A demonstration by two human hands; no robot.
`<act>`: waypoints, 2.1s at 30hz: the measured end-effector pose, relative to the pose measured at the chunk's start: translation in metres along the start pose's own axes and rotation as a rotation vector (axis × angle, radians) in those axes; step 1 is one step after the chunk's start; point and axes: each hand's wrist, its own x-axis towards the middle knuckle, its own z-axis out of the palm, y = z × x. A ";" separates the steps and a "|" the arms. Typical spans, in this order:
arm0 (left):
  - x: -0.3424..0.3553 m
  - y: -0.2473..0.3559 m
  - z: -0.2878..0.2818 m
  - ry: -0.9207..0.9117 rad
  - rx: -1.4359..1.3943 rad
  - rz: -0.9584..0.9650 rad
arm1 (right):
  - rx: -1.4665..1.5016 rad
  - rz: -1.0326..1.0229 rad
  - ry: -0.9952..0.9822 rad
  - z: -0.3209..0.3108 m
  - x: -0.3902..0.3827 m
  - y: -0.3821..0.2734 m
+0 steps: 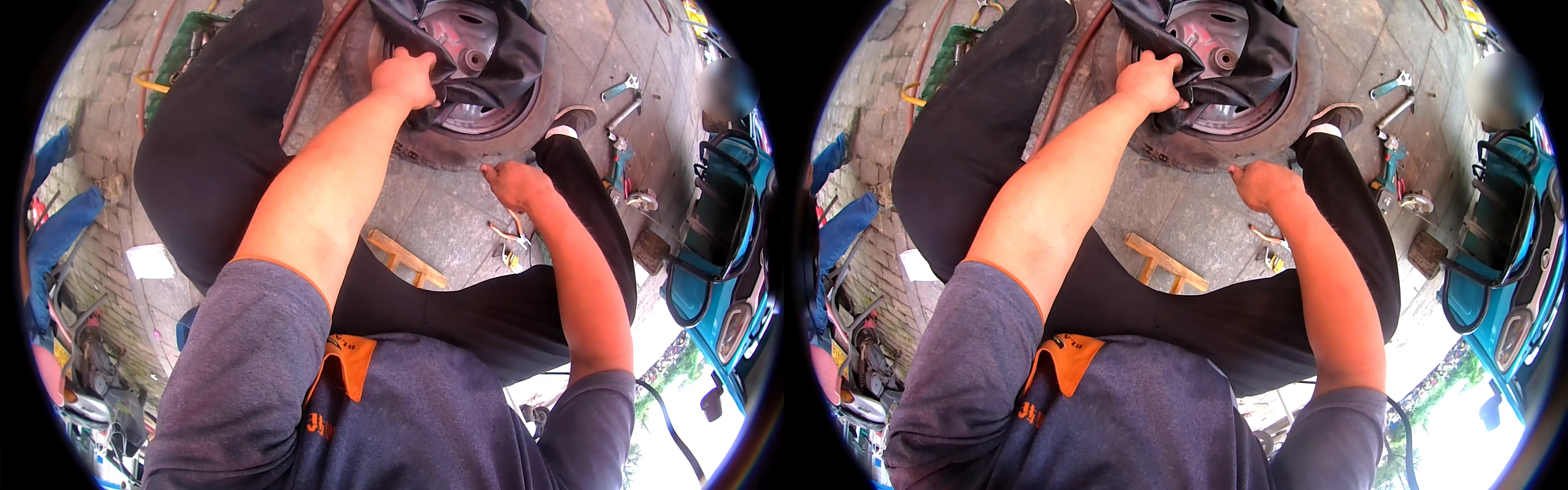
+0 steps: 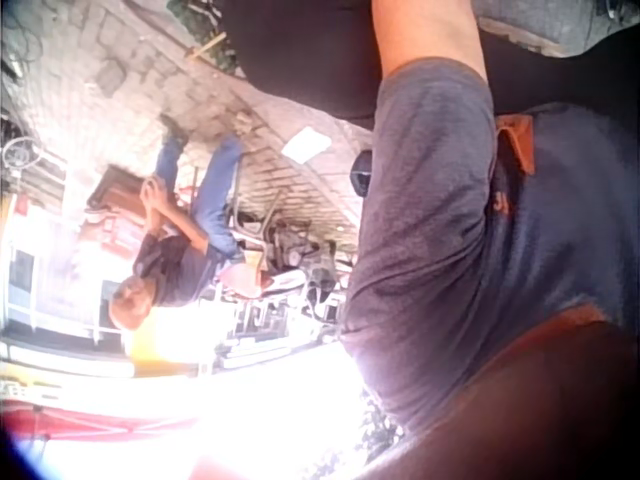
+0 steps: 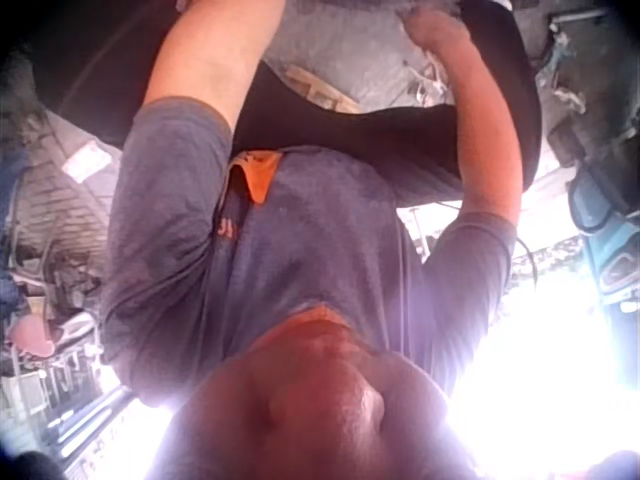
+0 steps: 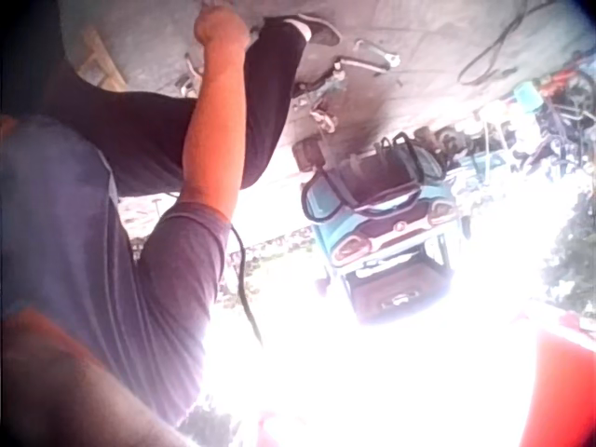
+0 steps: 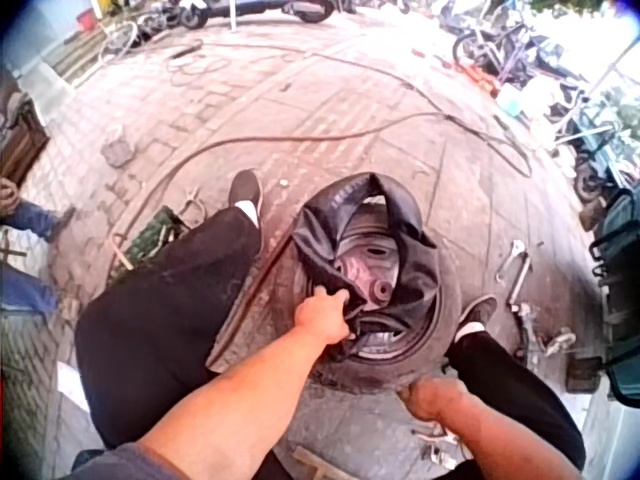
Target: The person removes the inner tube from a tire using a screwdriver, then inserts a new inner tube into the tire. They use a screwdriver to pry the tire bead onto the rim and inflate the tire with an air hose.
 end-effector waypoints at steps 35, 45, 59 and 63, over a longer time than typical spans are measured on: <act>0.032 0.031 0.006 -0.071 0.153 -0.165 | -0.464 -0.328 0.166 -0.047 0.041 0.004; 0.028 0.029 0.008 -0.020 0.136 -0.123 | -0.349 -0.051 0.142 -0.032 0.018 -0.025; 0.033 0.037 0.007 -0.058 0.170 -0.135 | -0.875 -0.483 0.255 -0.091 0.103 -0.016; 0.036 0.036 0.006 -0.097 0.184 -0.166 | -0.894 -0.527 0.219 -0.080 0.106 -0.022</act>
